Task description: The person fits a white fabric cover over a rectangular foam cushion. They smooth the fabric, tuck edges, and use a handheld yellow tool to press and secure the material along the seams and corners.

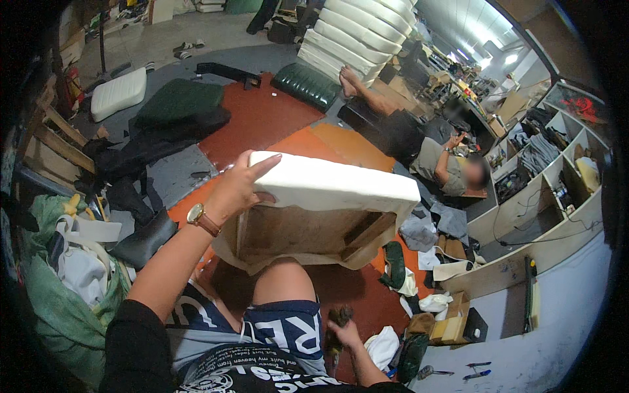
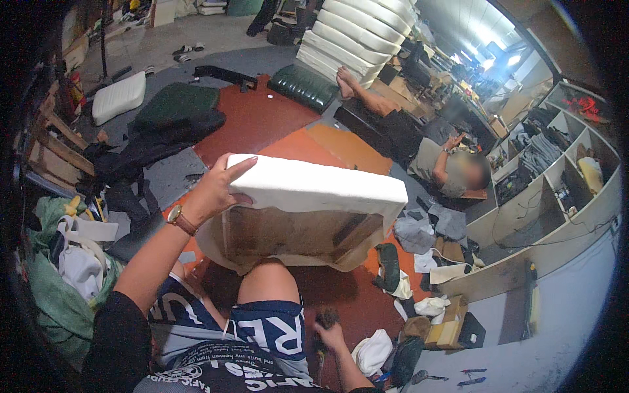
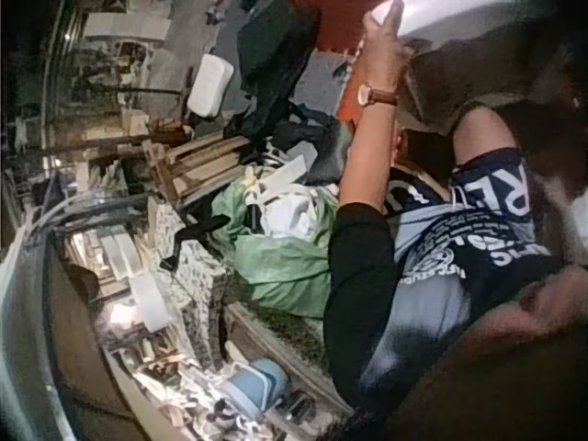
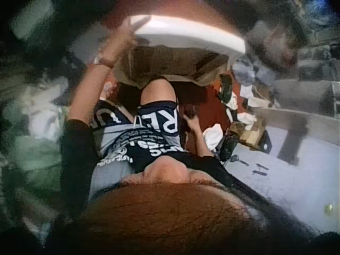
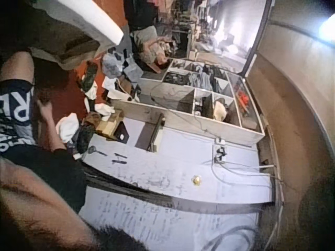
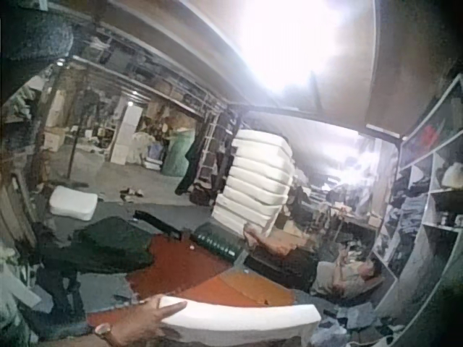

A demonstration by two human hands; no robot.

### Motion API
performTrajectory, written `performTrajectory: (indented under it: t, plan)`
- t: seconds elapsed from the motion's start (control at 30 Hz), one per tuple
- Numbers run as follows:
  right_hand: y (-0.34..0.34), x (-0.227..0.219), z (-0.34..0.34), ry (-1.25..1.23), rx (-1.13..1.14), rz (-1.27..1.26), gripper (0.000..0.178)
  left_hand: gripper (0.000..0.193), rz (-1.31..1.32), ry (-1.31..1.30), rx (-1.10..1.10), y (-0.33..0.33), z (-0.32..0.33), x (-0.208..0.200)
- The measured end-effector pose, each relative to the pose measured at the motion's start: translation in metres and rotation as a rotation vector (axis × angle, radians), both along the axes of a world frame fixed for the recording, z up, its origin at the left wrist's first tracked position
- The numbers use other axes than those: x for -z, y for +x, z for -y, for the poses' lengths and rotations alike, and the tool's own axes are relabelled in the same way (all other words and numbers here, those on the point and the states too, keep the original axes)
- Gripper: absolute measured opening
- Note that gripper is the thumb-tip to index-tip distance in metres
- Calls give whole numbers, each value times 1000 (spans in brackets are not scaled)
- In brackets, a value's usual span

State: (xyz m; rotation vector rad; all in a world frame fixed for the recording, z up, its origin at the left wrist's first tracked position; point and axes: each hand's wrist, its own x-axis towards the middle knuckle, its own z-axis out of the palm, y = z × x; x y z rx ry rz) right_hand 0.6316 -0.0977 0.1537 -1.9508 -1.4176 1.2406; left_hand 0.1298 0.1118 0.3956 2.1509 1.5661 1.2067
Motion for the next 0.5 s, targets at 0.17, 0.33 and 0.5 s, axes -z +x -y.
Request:
performTrajectory:
  t: [0.17,0.33,0.5]
  plan:
    - [-145,-157,-89,580,-271,-45,62,98,-39,-25,-16,5,4,-1]
    - [-241,-202,-125,871,-441,-154,66,98,-57,-28,-51,3,12,0]
    - [-284,-203,-139,853,-367,-139,49,85,-35,47,-45,2,18,0]
